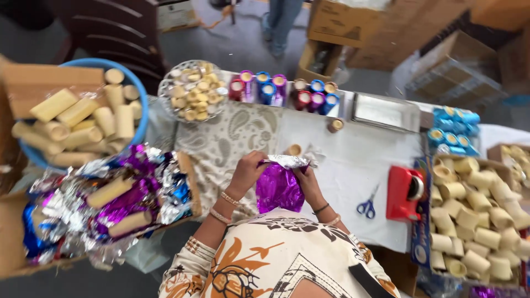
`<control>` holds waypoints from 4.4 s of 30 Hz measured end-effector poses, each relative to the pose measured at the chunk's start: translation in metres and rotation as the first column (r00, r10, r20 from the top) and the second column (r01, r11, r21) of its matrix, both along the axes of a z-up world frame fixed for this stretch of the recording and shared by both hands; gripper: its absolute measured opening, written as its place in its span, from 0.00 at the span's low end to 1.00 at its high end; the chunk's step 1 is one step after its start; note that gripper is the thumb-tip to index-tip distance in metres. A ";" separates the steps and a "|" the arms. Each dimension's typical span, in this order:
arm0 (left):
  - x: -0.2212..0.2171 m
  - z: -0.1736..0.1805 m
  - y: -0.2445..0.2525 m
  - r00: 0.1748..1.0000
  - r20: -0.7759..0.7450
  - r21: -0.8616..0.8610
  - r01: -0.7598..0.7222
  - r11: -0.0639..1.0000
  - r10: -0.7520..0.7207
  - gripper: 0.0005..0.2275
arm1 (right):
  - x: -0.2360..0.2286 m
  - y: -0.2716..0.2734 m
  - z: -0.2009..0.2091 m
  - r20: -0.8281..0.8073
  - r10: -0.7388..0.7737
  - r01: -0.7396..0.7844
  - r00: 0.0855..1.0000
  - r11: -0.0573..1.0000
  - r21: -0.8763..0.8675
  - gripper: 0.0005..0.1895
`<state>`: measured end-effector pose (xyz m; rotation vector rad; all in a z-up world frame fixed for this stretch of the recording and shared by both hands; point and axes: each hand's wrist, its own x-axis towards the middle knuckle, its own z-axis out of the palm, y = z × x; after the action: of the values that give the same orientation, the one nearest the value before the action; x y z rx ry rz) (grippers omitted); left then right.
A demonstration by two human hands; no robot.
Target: The person wraps small cylindrical candles in shiny purple foil. They pick up a candle, cut a piece of foil with scissors, and wrap the candle by hand, placing the finished item on the table.
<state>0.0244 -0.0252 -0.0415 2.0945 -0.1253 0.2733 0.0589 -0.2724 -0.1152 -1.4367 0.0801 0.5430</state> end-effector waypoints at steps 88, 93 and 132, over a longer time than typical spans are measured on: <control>0.003 -0.047 -0.070 0.990 0.136 0.073 -0.054 0.996 0.044 0.30 | 0.032 -0.100 -0.029 0.091 -0.245 0.250 0.965 0.967 -0.051 0.09; 0.020 -0.030 -0.100 0.966 0.102 0.269 0.202 0.942 -0.237 0.45 | 0.043 -0.081 -0.033 0.169 -0.096 0.117 0.981 0.986 -0.119 0.07; 0.028 -0.083 -0.099 0.965 -0.208 -0.287 0.097 0.953 -0.161 0.08 | 0.013 -0.065 0.015 0.158 -0.103 0.118 0.982 0.989 -0.087 0.05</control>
<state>0.0524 -0.1240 -0.1250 1.8165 -0.0811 -0.0323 0.0720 -0.3375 -0.1002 -1.5530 0.0640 0.3404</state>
